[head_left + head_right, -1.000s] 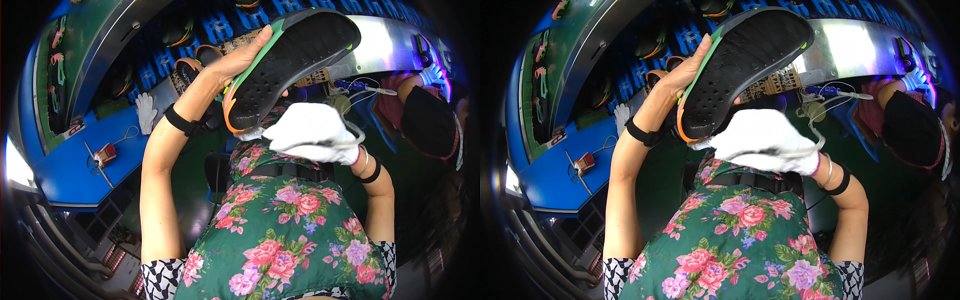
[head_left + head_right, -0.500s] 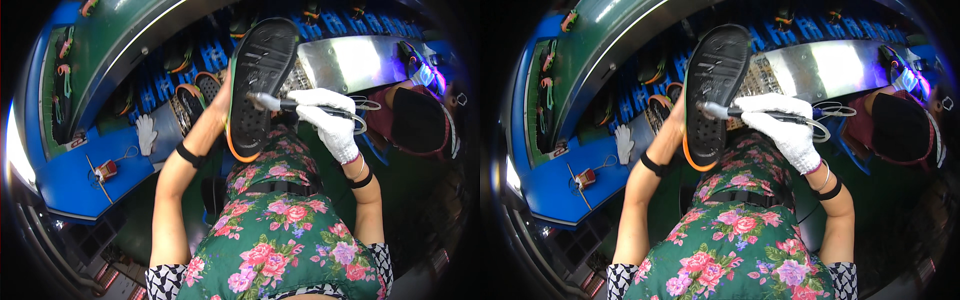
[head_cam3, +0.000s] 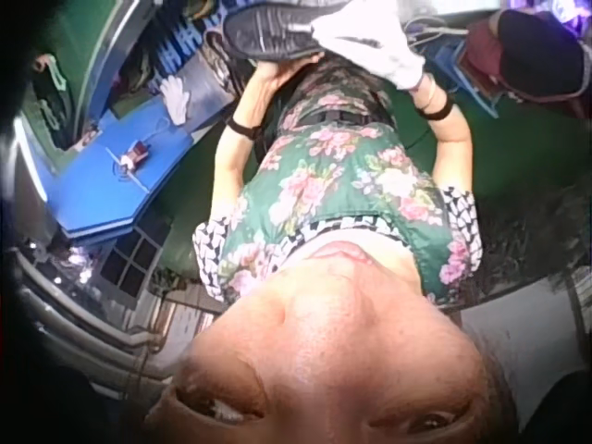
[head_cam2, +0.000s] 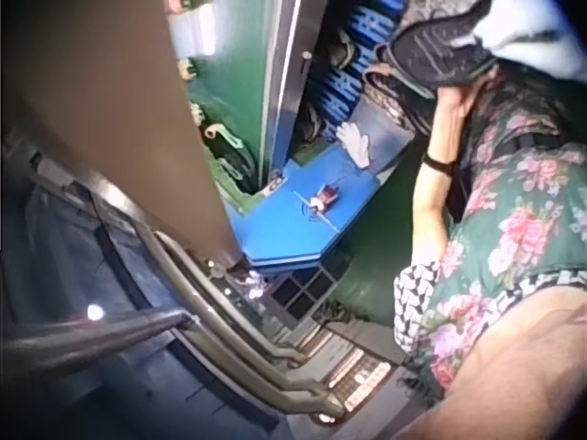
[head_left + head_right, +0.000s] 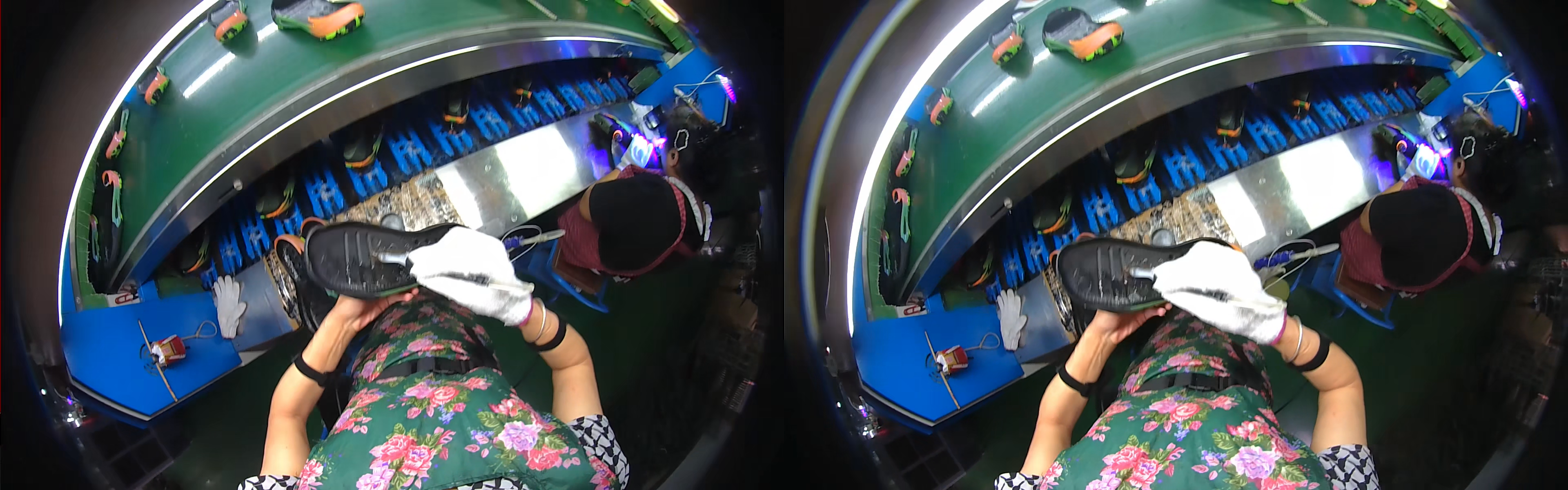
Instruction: Apply glue to the perimeter of shoe soles using a brush on an assembly line.
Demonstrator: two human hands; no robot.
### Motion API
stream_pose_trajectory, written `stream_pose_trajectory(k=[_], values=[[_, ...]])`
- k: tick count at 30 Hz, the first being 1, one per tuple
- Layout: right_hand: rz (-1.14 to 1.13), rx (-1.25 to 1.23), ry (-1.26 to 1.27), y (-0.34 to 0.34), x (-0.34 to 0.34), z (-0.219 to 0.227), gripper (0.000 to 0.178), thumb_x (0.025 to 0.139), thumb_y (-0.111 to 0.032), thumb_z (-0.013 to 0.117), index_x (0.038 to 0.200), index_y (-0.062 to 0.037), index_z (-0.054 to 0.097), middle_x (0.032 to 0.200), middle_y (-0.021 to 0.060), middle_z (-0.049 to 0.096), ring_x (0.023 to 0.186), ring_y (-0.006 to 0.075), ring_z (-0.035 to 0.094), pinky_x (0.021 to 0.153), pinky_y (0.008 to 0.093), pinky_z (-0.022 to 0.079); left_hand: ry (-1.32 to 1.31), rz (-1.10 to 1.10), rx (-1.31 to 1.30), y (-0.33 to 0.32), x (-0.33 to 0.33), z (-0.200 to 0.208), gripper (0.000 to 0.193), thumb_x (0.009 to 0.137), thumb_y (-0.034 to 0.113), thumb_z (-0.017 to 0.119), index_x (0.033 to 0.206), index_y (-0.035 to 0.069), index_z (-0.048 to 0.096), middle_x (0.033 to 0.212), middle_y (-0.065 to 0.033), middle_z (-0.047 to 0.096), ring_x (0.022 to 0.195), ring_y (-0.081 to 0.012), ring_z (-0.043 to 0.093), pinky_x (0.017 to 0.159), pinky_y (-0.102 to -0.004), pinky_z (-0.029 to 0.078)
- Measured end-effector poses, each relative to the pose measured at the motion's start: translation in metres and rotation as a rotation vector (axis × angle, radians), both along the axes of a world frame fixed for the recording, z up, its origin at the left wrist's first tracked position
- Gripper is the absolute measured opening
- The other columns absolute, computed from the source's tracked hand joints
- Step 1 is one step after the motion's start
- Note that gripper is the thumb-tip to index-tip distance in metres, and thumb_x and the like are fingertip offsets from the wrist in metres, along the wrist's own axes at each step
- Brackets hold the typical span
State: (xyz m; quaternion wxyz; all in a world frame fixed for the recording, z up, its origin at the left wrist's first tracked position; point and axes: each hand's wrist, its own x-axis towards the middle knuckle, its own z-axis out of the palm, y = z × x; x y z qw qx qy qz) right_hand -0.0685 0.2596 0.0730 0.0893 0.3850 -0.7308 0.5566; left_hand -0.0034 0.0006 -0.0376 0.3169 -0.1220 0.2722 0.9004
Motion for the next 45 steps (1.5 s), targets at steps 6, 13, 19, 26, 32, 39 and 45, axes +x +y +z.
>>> stream_pose_trajectory(k=[6,13,19,26,32,39,45], values=[[-0.139,0.023,0.113,-0.009,0.015,0.01,0.023,0.08,-0.003,0.083,0.103,-0.0027,0.081,0.098,0.0121,0.079,0.084,0.0254,0.073,0.074,0.0341,0.057,-0.087,0.375,0.199,0.01,0.008,0.027,0.073,0.098,0.063,0.057,0.145,0.007,0.054,0.138,-0.0206,0.064,0.119,-0.0443,0.065,0.102,-0.0642,0.054],[-0.25,0.035,0.214,-0.019,0.007,0.03,0.021,0.076,-0.003,0.084,0.096,-0.0065,0.081,0.092,0.0089,0.079,0.078,0.0239,0.074,0.07,0.0344,0.058,0.139,0.283,0.482,0.035,-0.007,0.05,0.102,0.09,0.072,0.063,0.161,0.005,0.035,0.166,-0.0243,0.032,0.147,-0.0387,0.043,0.121,-0.0546,0.038],[-0.252,0.025,0.251,-0.035,-0.005,0.041,0.024,0.074,-0.001,0.085,0.098,-0.0046,0.08,0.097,0.0106,0.079,0.082,0.0256,0.074,0.071,0.0355,0.058,0.101,0.294,0.291,0.037,-0.009,0.046,0.105,0.089,0.077,0.06,0.164,0.009,0.031,0.167,-0.0203,0.032,0.15,-0.0396,0.038,0.121,-0.0602,0.035],[-0.083,0.175,0.075,-0.031,0.0,0.027,0.048,0.084,-0.006,0.078,0.132,-0.0062,0.071,0.13,0.0123,0.072,0.118,0.0326,0.068,0.107,0.0453,0.049,0.062,0.318,0.646,0.041,0.005,0.029,0.092,0.096,0.077,0.048,0.162,0.013,0.036,0.161,-0.0172,0.045,0.145,-0.0388,0.048,0.121,-0.0586,0.038],[-0.112,0.105,0.089,-0.055,0.009,0.015,0.047,0.085,-0.008,0.077,0.131,-0.0057,0.071,0.129,0.0126,0.072,0.118,0.0335,0.068,0.105,0.0459,0.05,0.055,0.314,-0.031,0.037,0.009,0.029,0.087,0.099,0.072,0.049,0.159,0.01,0.04,0.155,-0.0172,0.052,0.142,-0.0362,0.052,0.12,-0.0558,0.04],[-0.111,0.074,0.108,-0.053,0.004,0.024,0.044,0.084,-0.008,0.077,0.128,-0.0054,0.073,0.126,0.0132,0.073,0.113,0.0332,0.07,0.099,0.0433,0.053,0.108,0.326,0.473,0.029,0.002,0.016,0.087,0.101,0.075,0.04,0.157,0.009,0.043,0.155,-0.0178,0.052,0.14,-0.0372,0.053,0.12,-0.055,0.04],[-0.153,-0.098,0.013,-0.053,-0.001,0.017,0.034,0.08,-0.006,0.081,0.114,-0.0075,0.08,0.11,0.0115,0.079,0.097,0.0302,0.075,0.095,0.0421,0.057,0.111,0.366,0.064,0.03,-0.012,0.026,0.095,0.097,0.082,0.038,0.161,0.012,0.037,0.157,-0.016,0.05,0.143,-0.0347,0.051,0.12,-0.0539,0.041]])
